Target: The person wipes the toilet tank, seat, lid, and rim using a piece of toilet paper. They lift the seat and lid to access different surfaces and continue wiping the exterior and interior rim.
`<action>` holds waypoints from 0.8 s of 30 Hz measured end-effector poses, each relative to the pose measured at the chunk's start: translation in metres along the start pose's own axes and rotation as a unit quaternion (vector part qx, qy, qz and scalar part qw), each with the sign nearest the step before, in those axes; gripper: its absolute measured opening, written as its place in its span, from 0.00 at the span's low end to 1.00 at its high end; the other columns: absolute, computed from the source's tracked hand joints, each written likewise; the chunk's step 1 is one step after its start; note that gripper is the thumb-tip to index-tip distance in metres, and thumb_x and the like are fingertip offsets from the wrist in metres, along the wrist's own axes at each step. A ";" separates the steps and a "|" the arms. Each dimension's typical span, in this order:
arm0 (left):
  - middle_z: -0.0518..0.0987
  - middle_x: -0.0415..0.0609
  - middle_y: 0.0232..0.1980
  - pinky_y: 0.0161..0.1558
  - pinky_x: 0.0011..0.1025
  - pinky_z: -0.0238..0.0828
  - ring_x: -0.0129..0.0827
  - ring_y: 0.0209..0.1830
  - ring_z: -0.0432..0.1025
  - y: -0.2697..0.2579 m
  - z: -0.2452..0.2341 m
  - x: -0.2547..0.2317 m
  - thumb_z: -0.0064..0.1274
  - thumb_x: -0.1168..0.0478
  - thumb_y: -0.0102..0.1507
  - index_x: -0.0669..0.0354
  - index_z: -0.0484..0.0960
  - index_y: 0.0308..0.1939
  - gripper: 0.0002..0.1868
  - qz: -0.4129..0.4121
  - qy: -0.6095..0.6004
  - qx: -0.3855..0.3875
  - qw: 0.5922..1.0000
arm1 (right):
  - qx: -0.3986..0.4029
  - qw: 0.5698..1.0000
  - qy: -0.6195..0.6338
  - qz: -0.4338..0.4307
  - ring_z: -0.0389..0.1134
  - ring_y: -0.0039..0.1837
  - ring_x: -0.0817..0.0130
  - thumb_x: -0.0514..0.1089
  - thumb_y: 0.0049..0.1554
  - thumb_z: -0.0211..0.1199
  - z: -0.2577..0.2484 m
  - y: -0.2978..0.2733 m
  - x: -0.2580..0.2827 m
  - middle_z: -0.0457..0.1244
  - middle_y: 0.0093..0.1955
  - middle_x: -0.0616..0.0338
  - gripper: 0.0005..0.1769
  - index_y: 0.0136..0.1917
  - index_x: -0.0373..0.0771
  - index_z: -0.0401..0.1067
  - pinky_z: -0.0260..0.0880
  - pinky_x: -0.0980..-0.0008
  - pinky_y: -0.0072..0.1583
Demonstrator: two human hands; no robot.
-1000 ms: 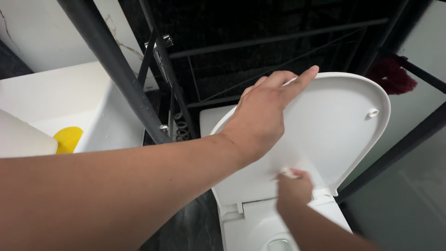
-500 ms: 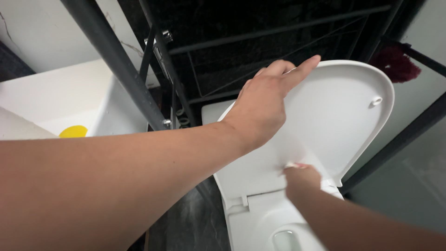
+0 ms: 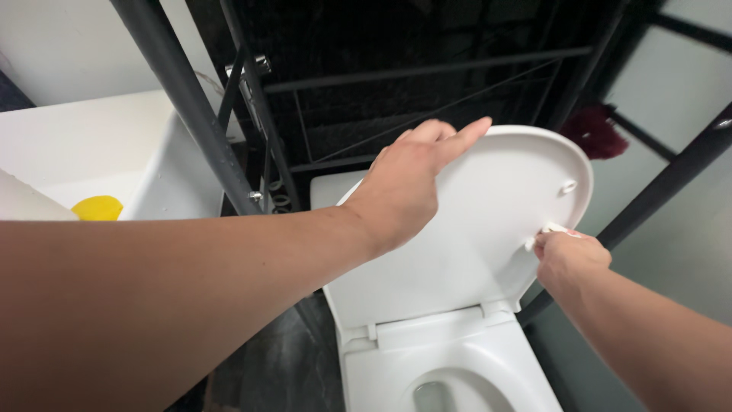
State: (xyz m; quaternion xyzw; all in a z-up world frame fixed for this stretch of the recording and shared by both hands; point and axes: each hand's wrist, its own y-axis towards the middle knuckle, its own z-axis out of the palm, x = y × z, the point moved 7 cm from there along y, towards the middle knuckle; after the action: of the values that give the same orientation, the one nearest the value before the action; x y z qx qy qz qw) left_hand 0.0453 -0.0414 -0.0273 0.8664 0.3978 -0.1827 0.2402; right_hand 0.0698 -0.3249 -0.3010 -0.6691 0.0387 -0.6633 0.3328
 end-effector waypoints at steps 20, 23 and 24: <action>0.67 0.42 0.68 0.67 0.30 0.64 0.39 0.69 0.65 -0.013 -0.012 -0.021 0.37 0.86 0.54 0.31 0.65 0.73 0.50 -0.080 -0.066 0.090 0.990 | 0.228 0.964 -0.056 -0.128 0.70 0.43 0.67 0.24 0.45 0.66 0.028 -0.211 0.091 0.69 0.45 0.55 0.16 0.47 0.35 0.73 0.73 0.71 0.44; 0.69 0.40 0.68 0.66 0.30 0.66 0.38 0.70 0.64 -0.019 -0.013 -0.024 0.40 0.84 0.55 0.29 0.66 0.72 0.49 -0.099 -0.077 0.105 0.987 | 0.249 0.962 -0.062 -0.097 0.71 0.45 0.67 0.26 0.47 0.66 0.025 -0.231 0.107 0.69 0.46 0.56 0.14 0.46 0.36 0.73 0.75 0.71 0.47; 0.69 0.41 0.67 0.66 0.30 0.66 0.38 0.70 0.65 -0.021 -0.013 -0.027 0.40 0.84 0.55 0.30 0.66 0.72 0.49 -0.088 -0.083 0.101 0.988 | 0.253 0.962 -0.059 -0.086 0.71 0.45 0.67 0.27 0.47 0.66 0.022 -0.236 0.112 0.69 0.46 0.56 0.14 0.46 0.36 0.73 0.75 0.71 0.48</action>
State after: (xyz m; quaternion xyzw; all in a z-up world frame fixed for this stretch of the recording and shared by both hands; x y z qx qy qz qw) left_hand 0.0144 -0.0383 -0.0087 0.8297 0.4307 -0.3135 0.1666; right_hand 0.0111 -0.1882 -0.0848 -0.6014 -0.2081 -0.6372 0.4347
